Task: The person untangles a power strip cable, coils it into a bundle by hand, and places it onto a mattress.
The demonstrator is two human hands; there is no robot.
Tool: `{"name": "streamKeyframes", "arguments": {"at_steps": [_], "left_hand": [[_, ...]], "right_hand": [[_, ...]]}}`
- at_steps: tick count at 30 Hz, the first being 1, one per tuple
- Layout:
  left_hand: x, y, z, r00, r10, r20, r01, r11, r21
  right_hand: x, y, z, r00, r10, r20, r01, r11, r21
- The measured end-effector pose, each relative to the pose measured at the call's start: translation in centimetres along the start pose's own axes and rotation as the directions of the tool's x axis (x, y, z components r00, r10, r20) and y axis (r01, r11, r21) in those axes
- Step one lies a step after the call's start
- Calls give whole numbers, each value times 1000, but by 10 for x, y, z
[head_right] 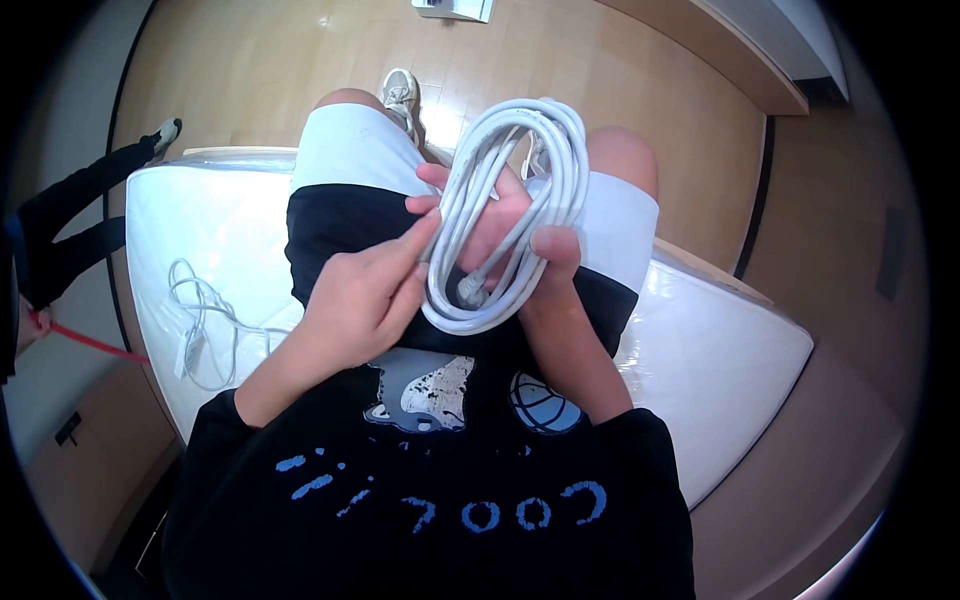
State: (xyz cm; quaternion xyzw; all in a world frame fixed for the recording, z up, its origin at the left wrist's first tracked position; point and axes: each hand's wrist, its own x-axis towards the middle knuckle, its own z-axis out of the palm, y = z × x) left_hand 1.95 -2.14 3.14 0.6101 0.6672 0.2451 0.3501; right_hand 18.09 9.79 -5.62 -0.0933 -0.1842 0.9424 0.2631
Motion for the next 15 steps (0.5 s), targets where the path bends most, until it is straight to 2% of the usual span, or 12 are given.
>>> {"name": "streamKeyframes", "arguments": {"at_steps": [6,9,12,14,15], "left_hand": [[2,-8,0,998,49,47,-48,999,-22],[-1,-9,0,990,-28,140,30,999,-12],[-9,-16,-2,992,38,123,-37,999,-17],[-20,-16,-3,999,-2,49,5,997,-77],[-24,-19,-5,1000,-25,12,26,994,-108]], "right_hand": [[-3,5,2,1000,-4,-25,3,1000,-17],[-2,8,-1,999,-32,-7,32,999,-11],[-1,4,0,997,-69,39,70,997,-14],[-3,1,-6,993,-75,96,72,997,34],[-1,-5,0,985,-153,83,141,981,136]]}}
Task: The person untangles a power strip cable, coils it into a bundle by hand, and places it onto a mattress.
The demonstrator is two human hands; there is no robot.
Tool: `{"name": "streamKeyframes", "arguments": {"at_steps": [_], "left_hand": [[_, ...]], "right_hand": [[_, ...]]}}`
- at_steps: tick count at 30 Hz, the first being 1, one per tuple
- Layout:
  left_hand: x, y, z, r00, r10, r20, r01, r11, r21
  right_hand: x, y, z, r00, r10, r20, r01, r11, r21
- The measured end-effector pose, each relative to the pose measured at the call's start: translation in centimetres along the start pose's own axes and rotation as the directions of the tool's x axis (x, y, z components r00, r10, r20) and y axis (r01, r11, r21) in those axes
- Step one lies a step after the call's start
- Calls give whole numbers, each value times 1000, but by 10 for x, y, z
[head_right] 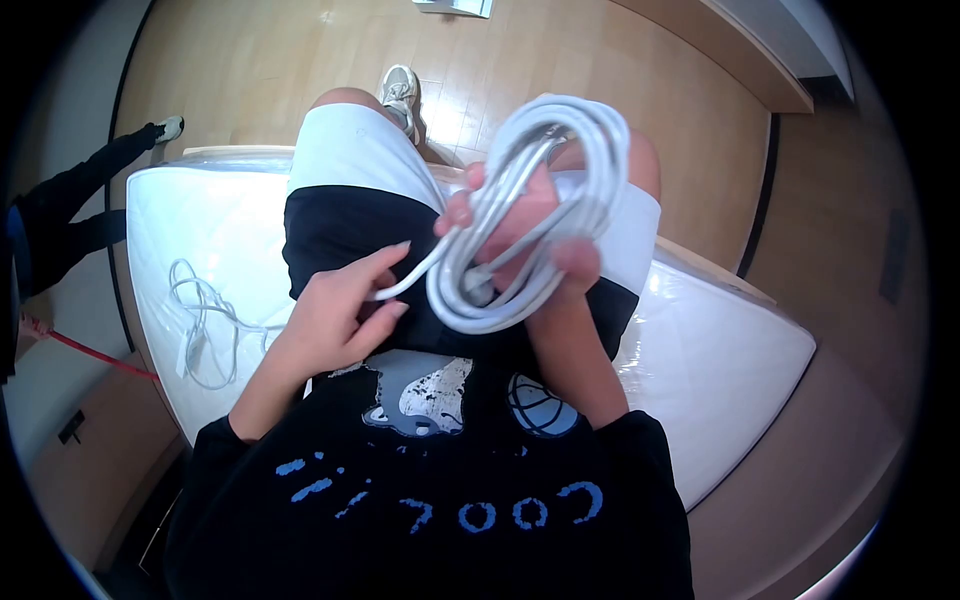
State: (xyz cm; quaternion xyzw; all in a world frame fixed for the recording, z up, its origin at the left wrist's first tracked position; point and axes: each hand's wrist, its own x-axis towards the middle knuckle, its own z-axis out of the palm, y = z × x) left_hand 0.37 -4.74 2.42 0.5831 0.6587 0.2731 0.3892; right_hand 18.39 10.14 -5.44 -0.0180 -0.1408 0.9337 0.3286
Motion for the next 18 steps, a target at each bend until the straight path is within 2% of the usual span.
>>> {"name": "streamKeyframes", "arguments": {"at_steps": [4,7,8,10,11,13,15,18], "left_hand": [[-19,-27,-12,980,-176,90,180,983,-37],[-22,-38,-20,948,-272,166,311,905,-291],[-21,-36,-25,925,-304,226,365,877,-313],[-17,-27,-32,936,-262,235,310,929,-203],[-14,-23,-35,940,-240,242,280,949,-147],[-13,-11,-33,962,-233,140,217,969,119],[-15,-2,-33,977,-207,50,179,925,336],[-22,-2,-34,981,-177,-85,194,810,554]], "right_hand": [[1,-28,4,980,-68,-187,63,998,-29],[7,-43,12,984,-28,-176,17,998,-64],[10,-50,19,975,-35,-221,-3,986,-168],[12,-62,30,966,-40,-256,-85,884,-459],[12,-63,39,950,-80,-301,-97,842,-530],[11,-64,57,907,-160,-389,-150,741,-654],[12,-67,68,894,-194,-404,-174,679,-713],[15,-59,74,806,-446,-390,-92,557,-826]]}}
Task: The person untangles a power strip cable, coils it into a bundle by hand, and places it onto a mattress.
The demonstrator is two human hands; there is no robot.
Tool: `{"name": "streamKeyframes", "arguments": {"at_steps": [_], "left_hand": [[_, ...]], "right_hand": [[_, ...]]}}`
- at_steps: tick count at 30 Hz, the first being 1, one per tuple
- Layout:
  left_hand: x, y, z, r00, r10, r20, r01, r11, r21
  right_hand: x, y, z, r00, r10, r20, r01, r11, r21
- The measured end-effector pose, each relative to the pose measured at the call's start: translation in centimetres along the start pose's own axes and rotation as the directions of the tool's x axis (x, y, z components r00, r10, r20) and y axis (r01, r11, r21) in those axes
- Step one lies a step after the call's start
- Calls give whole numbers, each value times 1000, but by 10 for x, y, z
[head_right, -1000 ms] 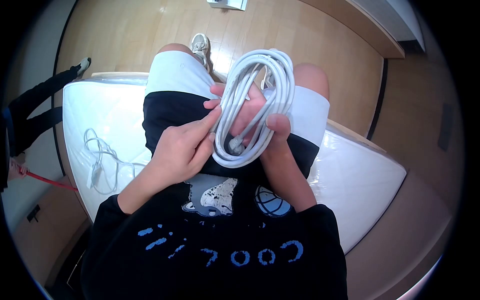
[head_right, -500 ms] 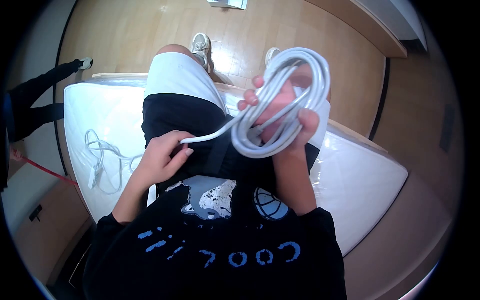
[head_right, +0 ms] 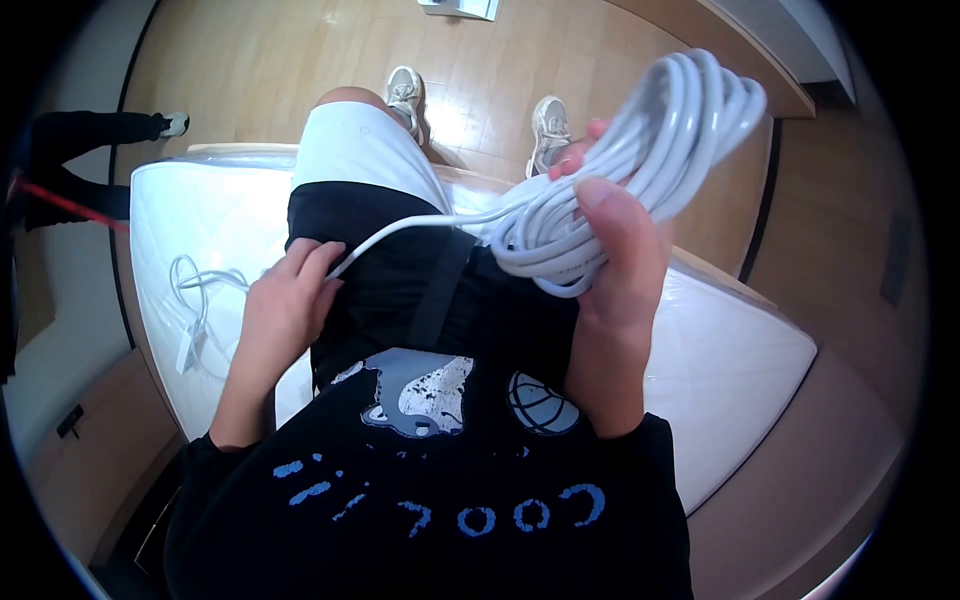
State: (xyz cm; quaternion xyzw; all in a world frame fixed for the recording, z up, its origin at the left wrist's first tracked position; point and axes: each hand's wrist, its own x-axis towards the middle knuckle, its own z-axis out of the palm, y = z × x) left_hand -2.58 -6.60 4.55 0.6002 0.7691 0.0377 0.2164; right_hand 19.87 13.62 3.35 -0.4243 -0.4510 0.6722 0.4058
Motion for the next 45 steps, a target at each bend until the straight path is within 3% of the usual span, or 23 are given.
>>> {"name": "streamKeyframes", "arguments": {"at_steps": [3,6,8,11,15,17,18,20,23,24,27,30,34,36,38,41,43,45], "left_hand": [[-7,-10,-3,996,25,86,-31,997,70],[-7,-7,-14,968,249,26,-250,965,77],[-5,-4,-22,929,365,-59,-363,931,47],[12,4,-47,828,536,-166,-541,841,15],[37,16,-53,755,566,-331,-641,744,-190],[52,21,-48,810,490,-322,-572,782,-248],[60,27,-44,843,432,-320,-520,807,-280],[72,34,-33,884,344,-317,-444,831,-336],[83,47,-13,845,287,-451,-403,896,-186],[85,48,-10,833,297,-467,-406,902,-151],[86,50,-4,800,316,-510,-403,913,-68],[82,50,-1,794,306,-526,-385,922,-46],[80,49,10,807,287,-516,-354,935,-34],[79,47,13,810,303,-502,-340,940,19],[72,45,13,816,331,-474,-318,942,109],[50,47,3,879,265,-396,-322,943,-82],[38,55,7,912,181,-369,-276,934,-225],[31,57,11,942,225,-248,-296,907,-299]], "right_hand": [[-2,3,-3,1000,-6,9,4,992,126],[-5,8,3,997,-46,57,58,971,-231],[-4,15,5,957,-102,270,183,939,-291],[1,16,14,880,-81,469,228,936,-267],[3,31,16,784,232,575,-201,972,-119],[-1,47,12,650,410,639,-525,851,-12],[-8,48,16,647,426,633,-591,804,64],[-14,58,20,623,368,691,-608,783,131],[-24,77,16,568,312,762,-723,631,280],[-24,82,17,577,253,777,-741,561,368],[-28,99,13,630,193,752,-711,533,459],[-28,101,9,602,235,763,-727,557,402],[-14,94,4,467,379,799,-811,543,217],[-14,98,-1,459,390,798,-820,531,212],[-19,108,-4,516,368,774,-806,515,292],[-26,90,17,596,431,677,-791,462,403],[-16,109,4,559,355,750,-799,473,372],[-12,122,5,567,288,771,-776,501,384]]}}
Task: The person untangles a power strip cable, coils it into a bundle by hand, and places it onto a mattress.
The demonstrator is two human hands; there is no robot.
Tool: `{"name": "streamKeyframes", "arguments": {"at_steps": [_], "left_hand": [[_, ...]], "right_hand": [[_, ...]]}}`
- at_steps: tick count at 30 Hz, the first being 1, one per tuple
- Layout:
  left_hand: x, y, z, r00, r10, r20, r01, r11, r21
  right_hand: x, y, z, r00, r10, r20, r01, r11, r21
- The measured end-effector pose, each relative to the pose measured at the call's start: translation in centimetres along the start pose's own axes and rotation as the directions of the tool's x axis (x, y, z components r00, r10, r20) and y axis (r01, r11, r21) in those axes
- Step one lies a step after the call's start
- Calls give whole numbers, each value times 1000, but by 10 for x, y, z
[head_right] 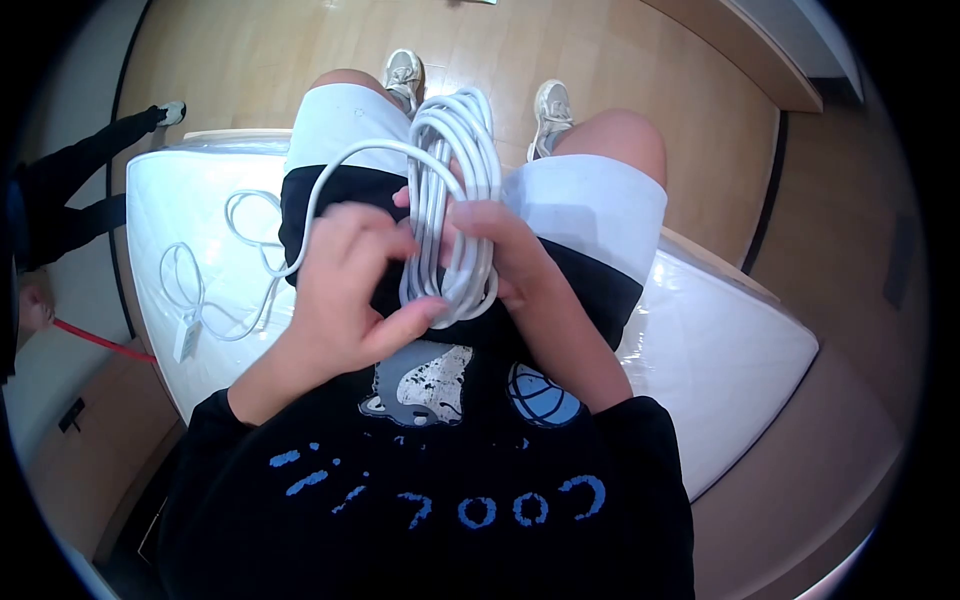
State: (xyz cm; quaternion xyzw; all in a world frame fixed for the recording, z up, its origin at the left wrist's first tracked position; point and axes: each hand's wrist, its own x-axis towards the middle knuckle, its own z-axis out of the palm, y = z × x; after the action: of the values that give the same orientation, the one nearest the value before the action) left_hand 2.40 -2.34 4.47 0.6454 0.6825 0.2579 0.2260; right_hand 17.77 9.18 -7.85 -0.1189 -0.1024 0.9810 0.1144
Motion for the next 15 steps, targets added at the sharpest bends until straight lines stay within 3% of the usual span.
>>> {"name": "streamKeyframes", "arguments": {"at_steps": [2,7,10,12,14,15], "left_hand": [[-2,-6,16,996,40,82,-20,972,-236],[0,-11,50,986,73,-150,-108,964,-243],[-6,-23,68,946,-107,-306,16,959,-284],[-12,-23,70,891,-358,-280,135,796,-590],[-10,-21,69,938,-196,-286,26,862,-506],[-8,-18,67,972,-121,-200,22,901,-433]], "right_hand": [[2,5,12,996,-32,-83,31,999,-12],[6,7,13,976,-117,-186,124,992,27],[4,11,11,964,-188,-186,188,982,-15],[3,11,11,967,-233,-102,225,971,-84],[-1,11,9,971,-192,-139,183,980,-76],[-1,11,10,974,-169,-152,159,985,-73]]}}
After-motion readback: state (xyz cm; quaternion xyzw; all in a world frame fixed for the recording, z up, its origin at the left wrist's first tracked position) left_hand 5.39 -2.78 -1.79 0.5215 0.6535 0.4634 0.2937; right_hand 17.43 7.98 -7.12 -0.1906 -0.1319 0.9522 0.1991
